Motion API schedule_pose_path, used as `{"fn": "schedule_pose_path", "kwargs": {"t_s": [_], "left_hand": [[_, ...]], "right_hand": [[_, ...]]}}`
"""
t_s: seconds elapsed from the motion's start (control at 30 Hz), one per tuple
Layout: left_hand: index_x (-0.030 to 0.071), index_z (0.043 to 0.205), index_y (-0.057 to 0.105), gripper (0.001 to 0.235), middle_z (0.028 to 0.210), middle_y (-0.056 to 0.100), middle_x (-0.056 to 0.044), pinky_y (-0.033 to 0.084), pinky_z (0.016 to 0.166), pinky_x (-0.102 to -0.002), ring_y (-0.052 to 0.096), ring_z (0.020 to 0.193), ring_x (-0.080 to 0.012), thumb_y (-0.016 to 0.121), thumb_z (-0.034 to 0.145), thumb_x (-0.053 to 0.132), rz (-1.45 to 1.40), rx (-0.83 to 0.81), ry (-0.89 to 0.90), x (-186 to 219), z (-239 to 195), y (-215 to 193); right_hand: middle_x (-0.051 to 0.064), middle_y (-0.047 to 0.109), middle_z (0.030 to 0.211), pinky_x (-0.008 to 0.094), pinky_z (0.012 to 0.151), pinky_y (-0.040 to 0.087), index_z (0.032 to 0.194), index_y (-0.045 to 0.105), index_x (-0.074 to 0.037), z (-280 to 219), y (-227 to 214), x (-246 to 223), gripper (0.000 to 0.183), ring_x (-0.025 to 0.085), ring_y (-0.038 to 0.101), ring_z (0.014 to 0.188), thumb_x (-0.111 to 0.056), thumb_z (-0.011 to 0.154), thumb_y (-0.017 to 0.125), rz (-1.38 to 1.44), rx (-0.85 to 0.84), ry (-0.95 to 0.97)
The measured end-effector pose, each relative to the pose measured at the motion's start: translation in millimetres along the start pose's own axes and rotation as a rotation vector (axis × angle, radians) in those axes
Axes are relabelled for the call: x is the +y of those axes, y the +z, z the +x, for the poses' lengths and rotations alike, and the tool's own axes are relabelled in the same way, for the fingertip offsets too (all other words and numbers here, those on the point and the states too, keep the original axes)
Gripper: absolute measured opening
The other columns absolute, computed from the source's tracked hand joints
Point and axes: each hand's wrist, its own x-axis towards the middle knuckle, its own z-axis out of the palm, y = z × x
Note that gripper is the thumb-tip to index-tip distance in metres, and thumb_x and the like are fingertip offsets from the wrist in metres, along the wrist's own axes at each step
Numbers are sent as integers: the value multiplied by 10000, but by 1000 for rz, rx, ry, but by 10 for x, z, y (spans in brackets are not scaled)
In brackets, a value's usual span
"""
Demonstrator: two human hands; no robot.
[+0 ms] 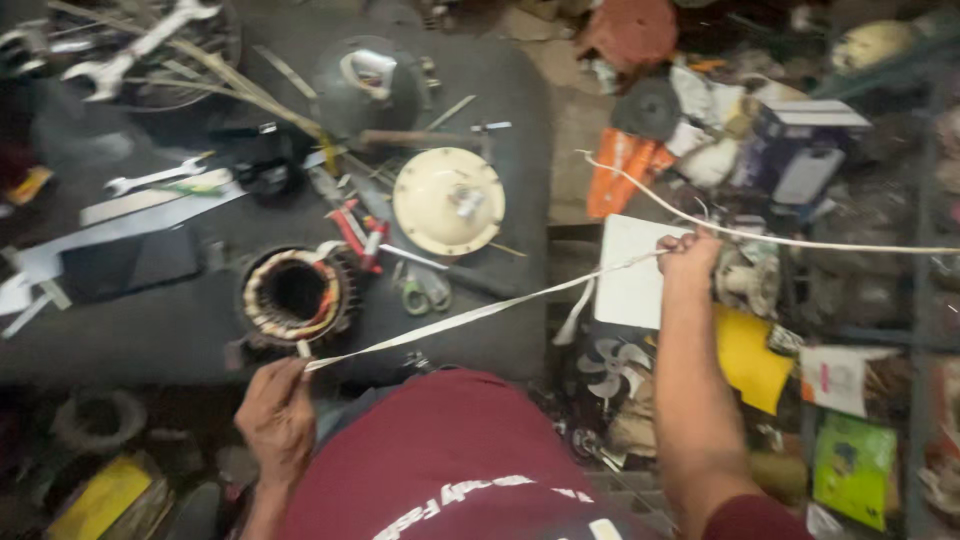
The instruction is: The person works on a disassembled motor stator, repeatedly inserting and adjusting white insulating strips into the winding slots. They use a screwdriver to push the strips into place and manipulate the wires with their hands. The task involves careful placement of insulation within the stator assembly.
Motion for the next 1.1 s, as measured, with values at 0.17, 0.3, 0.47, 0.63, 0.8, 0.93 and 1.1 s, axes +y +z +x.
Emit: {"fn": "schedule_pose_path", "kwargs": {"t_s": [0.17, 0.3, 0.47, 0.63, 0.8, 0.93, 1.1], "left_hand": [[8, 1106, 744, 185, 1047, 698, -148, 540, 813, -316, 704, 914, -250, 679, 939, -38, 39, -5, 11, 94, -42, 170], [28, 1114, 755, 196, 1036, 699, -140, 549, 787, -313, 708, 898, -240, 684, 945, -43, 84, -9, 32, 9, -89, 234], [27, 1188, 746, 417, 1084, 677, -159, 543, 780, -344, 687, 925, -269, 648, 797, -82, 61, -129, 130, -79, -91, 133], [94, 1128, 757, 390, 1119, 678, -148, 534, 844, -439, 682, 980, -340, 655, 773, -31, 66, -46, 380, -208, 77, -11], [151, 1103, 773, 432, 1240, 642, -148, 476, 922, -446, 624, 1119, -336, 665, 716, -8, 256, 9, 349, -60, 19, -91], [154, 1116, 758, 381, 1342, 587, -157, 475, 930, -432, 611, 1180, -335, 668, 780, 0, 224, 46, 287, 17, 75, -150], [93, 1113, 745, 312, 1232, 662, -131, 481, 931, -434, 639, 1112, -299, 660, 826, 6, 122, -23, 210, -46, 156, -183]], "right_hand": [[-23, 345, 630, 293, 474, 327, 989, 676, -152, -31, -94, -344, 176, 144, 314, 481, -310, 953, 609, 49, 86, -70], [32, 540, 784, 284, 434, 323, 947, 584, -166, 81, -240, -630, 222, 171, 433, 520, -384, 934, 616, 56, 93, -128], [88, 618, 955, 322, 519, 389, 1073, 594, -132, 333, -496, -1007, 217, 227, 609, 742, -194, 916, 732, -10, 41, -289], [86, 656, 948, 327, 687, 448, 1076, 664, -83, -85, -396, -145, 134, 198, 616, 840, -194, 1018, 711, -969, -178, -553], [94, 707, 957, 326, 788, 515, 1095, 725, -66, -1736, 24, 1549, 173, 154, 636, 847, -210, 1013, 674, -1382, -1116, -902], [95, 740, 767, 301, 505, 504, 1045, 714, -55, -2997, 347, 2430, 137, 138, 658, 570, -148, 964, 656, -1407, -1327, -658], [162, 740, 834, 351, 590, 559, 1030, 679, -24, -3602, 709, 2769, 107, 266, 727, 688, -90, 948, 698, -1224, -1800, -666]]}}
